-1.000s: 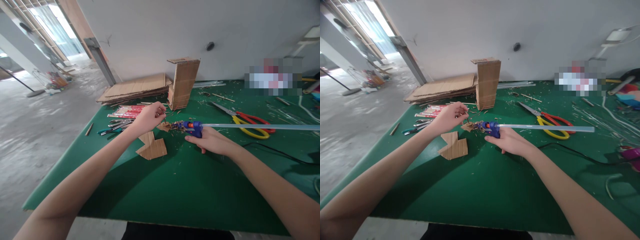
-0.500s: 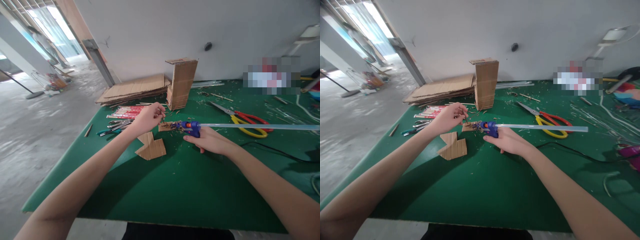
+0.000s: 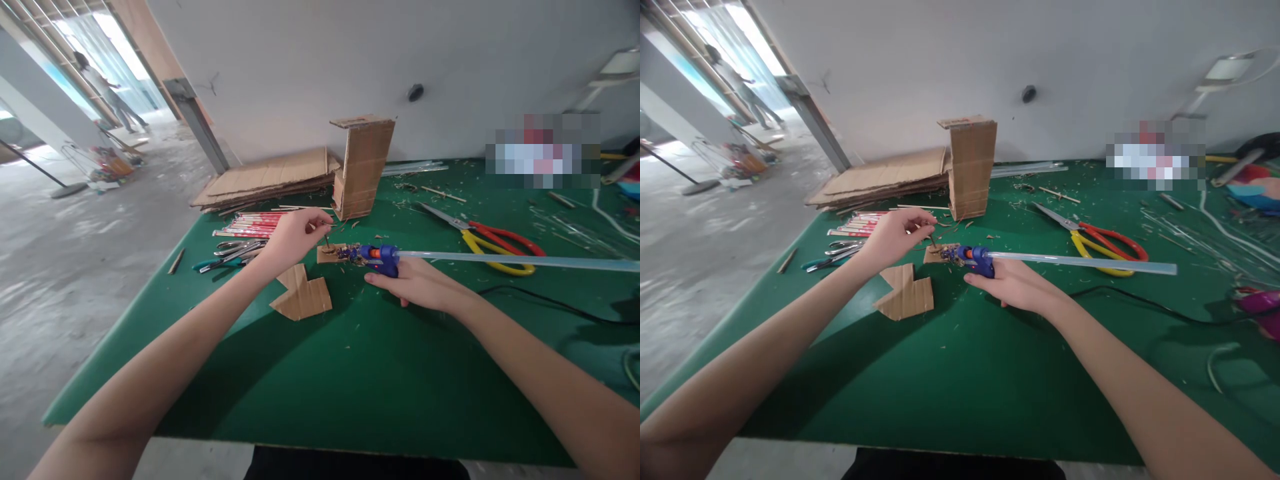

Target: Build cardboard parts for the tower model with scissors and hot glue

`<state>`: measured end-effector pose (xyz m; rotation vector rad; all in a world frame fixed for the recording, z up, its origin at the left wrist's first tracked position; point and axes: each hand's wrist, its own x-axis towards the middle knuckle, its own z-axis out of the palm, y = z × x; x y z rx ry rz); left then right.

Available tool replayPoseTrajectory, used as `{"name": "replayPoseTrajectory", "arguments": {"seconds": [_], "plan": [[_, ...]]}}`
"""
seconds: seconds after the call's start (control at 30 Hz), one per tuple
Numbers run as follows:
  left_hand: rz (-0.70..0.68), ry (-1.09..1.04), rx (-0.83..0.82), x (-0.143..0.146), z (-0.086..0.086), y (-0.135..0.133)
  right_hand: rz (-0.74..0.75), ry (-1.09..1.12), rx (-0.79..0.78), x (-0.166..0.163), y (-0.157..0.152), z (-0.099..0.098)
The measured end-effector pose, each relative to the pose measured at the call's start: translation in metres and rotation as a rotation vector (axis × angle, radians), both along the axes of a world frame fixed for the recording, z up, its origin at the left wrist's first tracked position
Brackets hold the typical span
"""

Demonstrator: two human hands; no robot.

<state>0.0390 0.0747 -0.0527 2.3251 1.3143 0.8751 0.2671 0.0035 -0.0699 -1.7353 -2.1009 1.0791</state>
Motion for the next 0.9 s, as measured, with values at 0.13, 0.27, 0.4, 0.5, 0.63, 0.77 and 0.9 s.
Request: {"name": "replayPoseTrajectory", "arguments": {"seconds": [0.13,0.27,0.4,0.5,0.63,0.77,0.9], "plan": [[0.007,0.007,0.023,0.0007,-0.0024,0.0007,0.0,-0.012,0.008,-0.0018,-0.0011,0.0003],[0.005,0.014,0.037,0.0006,-0.0025,0.0004,-0.006,-0.017,0.009,-0.0015,-0.0004,-0.0017],[0.007,0.009,0.024,-0.0011,-0.0025,0.0,-0.018,-0.015,0.005,0.0,0.0014,-0.0026],[0.003,0.0,0.01,-0.0022,-0.0038,0.0006,-0.015,0.0,0.018,0.0005,0.0015,-0.0014],[-0.005,-0.007,-0.004,-0.0021,-0.0045,0.0014,-0.008,0.0,0.023,0.0,0.0009,0.0001],[0.006,-0.048,-0.029,-0.0009,-0.0033,0.001,-0.015,0.001,0.01,-0.0004,0.0014,0.0005],[0.015,-0.129,-0.101,-0.0007,-0.0029,0.0001,-0.016,0.01,0.007,0.0001,0.0017,0.0004]]}}
